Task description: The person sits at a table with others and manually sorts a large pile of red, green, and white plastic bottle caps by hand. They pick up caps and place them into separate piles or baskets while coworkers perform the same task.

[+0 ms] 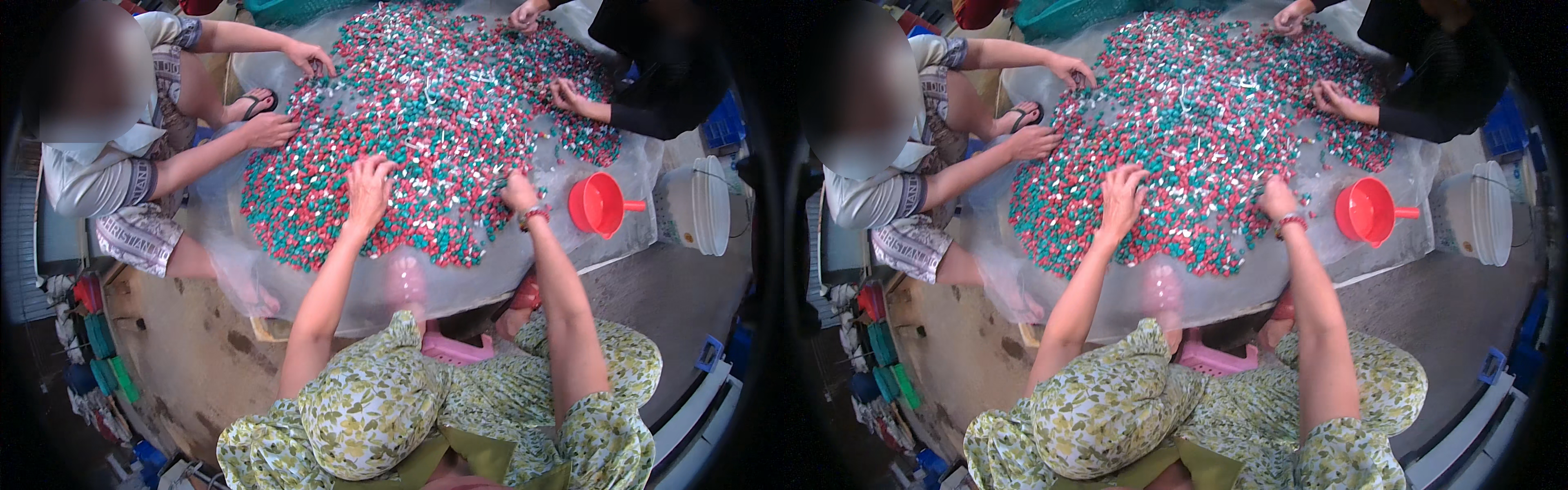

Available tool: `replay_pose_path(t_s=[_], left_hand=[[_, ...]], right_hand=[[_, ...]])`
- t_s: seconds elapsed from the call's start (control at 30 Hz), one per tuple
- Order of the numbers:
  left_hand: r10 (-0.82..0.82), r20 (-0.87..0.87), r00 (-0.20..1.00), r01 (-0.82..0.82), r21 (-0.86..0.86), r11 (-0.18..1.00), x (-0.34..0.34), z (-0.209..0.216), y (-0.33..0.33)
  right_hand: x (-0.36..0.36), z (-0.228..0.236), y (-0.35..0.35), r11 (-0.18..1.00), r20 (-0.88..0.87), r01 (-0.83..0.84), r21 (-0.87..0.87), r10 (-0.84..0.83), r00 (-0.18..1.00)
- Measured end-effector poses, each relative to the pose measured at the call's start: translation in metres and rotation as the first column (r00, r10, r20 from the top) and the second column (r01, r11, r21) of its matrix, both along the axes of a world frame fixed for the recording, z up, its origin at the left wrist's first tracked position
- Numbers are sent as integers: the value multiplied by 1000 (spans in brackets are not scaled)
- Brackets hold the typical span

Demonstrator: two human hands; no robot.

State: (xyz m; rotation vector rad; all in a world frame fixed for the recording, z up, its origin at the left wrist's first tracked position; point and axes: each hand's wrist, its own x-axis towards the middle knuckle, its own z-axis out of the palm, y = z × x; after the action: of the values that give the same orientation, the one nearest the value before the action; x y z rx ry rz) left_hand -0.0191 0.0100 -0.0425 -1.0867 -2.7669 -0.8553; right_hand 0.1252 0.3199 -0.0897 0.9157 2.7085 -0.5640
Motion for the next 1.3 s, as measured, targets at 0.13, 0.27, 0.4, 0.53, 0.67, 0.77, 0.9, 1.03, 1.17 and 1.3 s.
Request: replay_pose_path(t_s=[0.13, 0.27, 0.4, 0.53, 0.67, 0.77, 0.9, 1.03, 1.17, 1.3], left_hand=[[-170, 30, 985, 163, 168, 972, -8, 0, 56], [-150, 133, 980, 152, 0, 988, -11, -17, 82], [-177, 534, 827, 264, -90, 960, -16, -17, 85], [-343, 611, 714, 375, 81, 924, 0, -25, 75], [-360, 917, 171, 8, 364, 931, 14, -9, 59], [-299, 941, 158, -244, 331, 912, 15, 24, 37], [-274, 889, 368, -40, 309, 950, 13, 53, 23], [-281, 873, 398, 17, 299, 954, 12, 57, 16], [-224, 804, 551, -24, 284, 958, 17, 58, 14], [-194, 792, 579, -30, 259, 966, 17, 64, 19]], right_hand=[[-6, -21, -34, 993, -267, -99, -63, 79, 961], [-20, 2, -79, 977, -239, -33, -212, -20, 971], [-27, 25, -96, 915, -73, 96, -391, -135, 988], [-10, 5, -94, 825, -172, 21, -565, -142, 975], [1, -6, -98, 466, -315, -182, -866, -225, 922], [-1, 51, -101, 256, -190, -135, -957, -201, 961], [-2, 62, -90, 191, -117, -68, -979, -258, 959], [-10, 70, -86, 246, -99, -18, -969, -318, 943], [-17, 91, -93, 174, -175, -113, -978, -398, 901], [-22, 91, -89, 172, -180, -124, -977, -363, 914]])
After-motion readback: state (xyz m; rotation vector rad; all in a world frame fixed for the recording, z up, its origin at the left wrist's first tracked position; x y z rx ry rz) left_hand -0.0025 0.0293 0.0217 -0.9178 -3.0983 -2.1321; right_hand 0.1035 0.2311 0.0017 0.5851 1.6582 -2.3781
